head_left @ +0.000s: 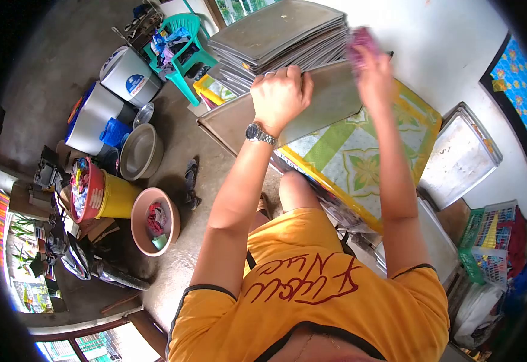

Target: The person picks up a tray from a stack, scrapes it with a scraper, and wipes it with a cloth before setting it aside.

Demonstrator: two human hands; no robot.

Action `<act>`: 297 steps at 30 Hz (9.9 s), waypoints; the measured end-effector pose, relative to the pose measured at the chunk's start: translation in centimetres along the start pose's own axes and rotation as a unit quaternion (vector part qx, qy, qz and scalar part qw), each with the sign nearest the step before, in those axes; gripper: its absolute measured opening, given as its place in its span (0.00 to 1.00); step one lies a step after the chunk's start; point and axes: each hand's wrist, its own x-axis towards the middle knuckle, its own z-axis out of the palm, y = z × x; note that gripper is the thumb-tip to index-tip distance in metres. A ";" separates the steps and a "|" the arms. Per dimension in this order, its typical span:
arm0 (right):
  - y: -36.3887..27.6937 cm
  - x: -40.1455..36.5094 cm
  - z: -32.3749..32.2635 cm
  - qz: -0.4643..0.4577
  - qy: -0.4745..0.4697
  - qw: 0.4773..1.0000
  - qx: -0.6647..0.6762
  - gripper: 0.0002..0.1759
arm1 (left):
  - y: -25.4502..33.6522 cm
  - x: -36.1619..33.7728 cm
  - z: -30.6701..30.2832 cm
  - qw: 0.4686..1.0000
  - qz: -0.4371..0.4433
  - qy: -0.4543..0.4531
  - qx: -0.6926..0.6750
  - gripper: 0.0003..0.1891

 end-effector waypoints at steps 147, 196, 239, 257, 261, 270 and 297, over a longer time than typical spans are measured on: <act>-9.1 -18.2 5.2 0.124 -0.160 0.955 0.219 0.27 | -4.5 4.9 1.5 0.938 -0.092 -0.334 -0.009 0.37; -11.9 -22.2 12.0 0.224 -0.248 0.760 0.557 0.22 | -3.4 5.2 -0.1 0.981 -0.175 -0.057 0.059 0.32; -17.0 -18.6 5.3 -0.035 -0.363 0.847 0.386 0.21 | 2.3 5.2 0.3 0.942 0.035 -0.298 -0.152 0.24; 13.7 -16.5 -5.7 0.524 -0.182 0.367 0.747 0.25 | 2.1 -10.3 -9.5 0.998 0.039 -0.020 -0.045 0.09; 12.3 -18.7 -6.1 0.590 -0.177 0.371 0.695 0.15 | 3.3 -13.8 -11.4 0.998 0.011 -0.038 -0.057 0.12; 11.0 -23.2 -6.5 0.590 -0.217 0.553 0.547 0.34 | -6.0 -22.6 -12.2 0.932 -0.317 -0.169 0.048 0.24; 36.1 -58.0 -26.0 0.623 0.180 0.750 0.131 0.31 | 28.2 -20.3 -0.8 0.665 -0.228 -0.555 -0.446 0.35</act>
